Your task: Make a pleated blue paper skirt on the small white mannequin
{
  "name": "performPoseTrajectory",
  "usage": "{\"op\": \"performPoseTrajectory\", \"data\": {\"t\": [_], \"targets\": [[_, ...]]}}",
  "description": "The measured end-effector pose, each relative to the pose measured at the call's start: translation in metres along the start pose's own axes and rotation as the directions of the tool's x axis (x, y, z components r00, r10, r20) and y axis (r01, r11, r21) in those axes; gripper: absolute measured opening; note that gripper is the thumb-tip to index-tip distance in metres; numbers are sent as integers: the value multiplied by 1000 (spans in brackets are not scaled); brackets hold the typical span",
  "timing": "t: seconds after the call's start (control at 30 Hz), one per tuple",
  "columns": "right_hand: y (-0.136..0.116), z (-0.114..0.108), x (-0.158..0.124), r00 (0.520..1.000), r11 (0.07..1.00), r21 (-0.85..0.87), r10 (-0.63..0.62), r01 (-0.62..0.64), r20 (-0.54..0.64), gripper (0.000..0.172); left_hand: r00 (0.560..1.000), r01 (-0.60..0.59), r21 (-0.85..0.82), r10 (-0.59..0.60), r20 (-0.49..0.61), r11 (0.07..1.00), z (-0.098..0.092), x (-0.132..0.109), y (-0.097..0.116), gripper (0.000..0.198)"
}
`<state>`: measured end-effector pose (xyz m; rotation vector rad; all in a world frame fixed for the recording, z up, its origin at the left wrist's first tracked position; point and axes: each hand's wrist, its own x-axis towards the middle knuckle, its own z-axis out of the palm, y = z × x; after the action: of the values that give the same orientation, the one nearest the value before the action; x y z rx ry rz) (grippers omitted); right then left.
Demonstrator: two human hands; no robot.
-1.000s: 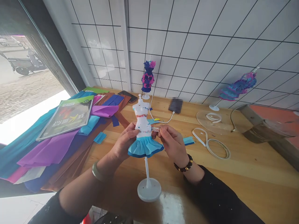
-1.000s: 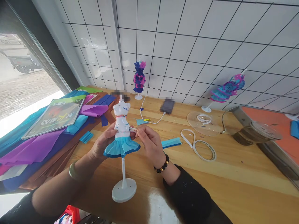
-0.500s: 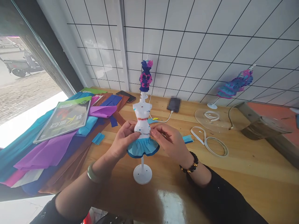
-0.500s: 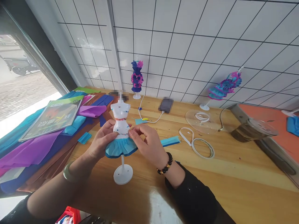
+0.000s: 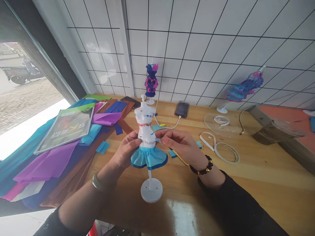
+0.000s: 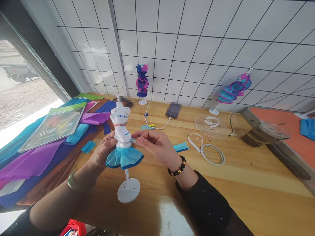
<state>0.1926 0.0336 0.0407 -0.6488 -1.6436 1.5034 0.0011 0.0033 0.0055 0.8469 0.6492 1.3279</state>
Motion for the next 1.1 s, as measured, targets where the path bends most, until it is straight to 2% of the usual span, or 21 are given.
{"op": "performPoseTrajectory", "data": {"t": [0.17,0.4,0.5,0.57,0.63,0.77,0.93,1.1], "targets": [[5,-1,1,996,977,211,6,-26,93,23,998,55,9,-55,22,998,-3,-2,2,38],[5,0,4,995,932,352,66,-88,74,23,998,61,-23,-60,33,998,-7,1,3,40],[7,-6,6,993,918,379,102,-114,50,33,999,18,-33,-19,-29,999,-6,0,8,36],[6,-10,6,991,935,331,134,-124,-6,39,998,-8,0,8,-60,1000,-4,0,12,35],[2,-11,6,988,966,227,140,-123,-62,40,999,-9,64,12,-44,998,-2,-1,14,36],[-9,-2,0,997,996,-62,64,-66,-43,34,999,18,96,-22,36,995,0,0,13,44],[-17,11,-6,998,928,-372,-40,21,-41,14,994,9,-19,-7,106,1000,-2,3,5,35],[-24,15,-9,999,896,-442,-49,42,-5,12,980,48,-41,-39,195,998,-1,1,4,34]]}}
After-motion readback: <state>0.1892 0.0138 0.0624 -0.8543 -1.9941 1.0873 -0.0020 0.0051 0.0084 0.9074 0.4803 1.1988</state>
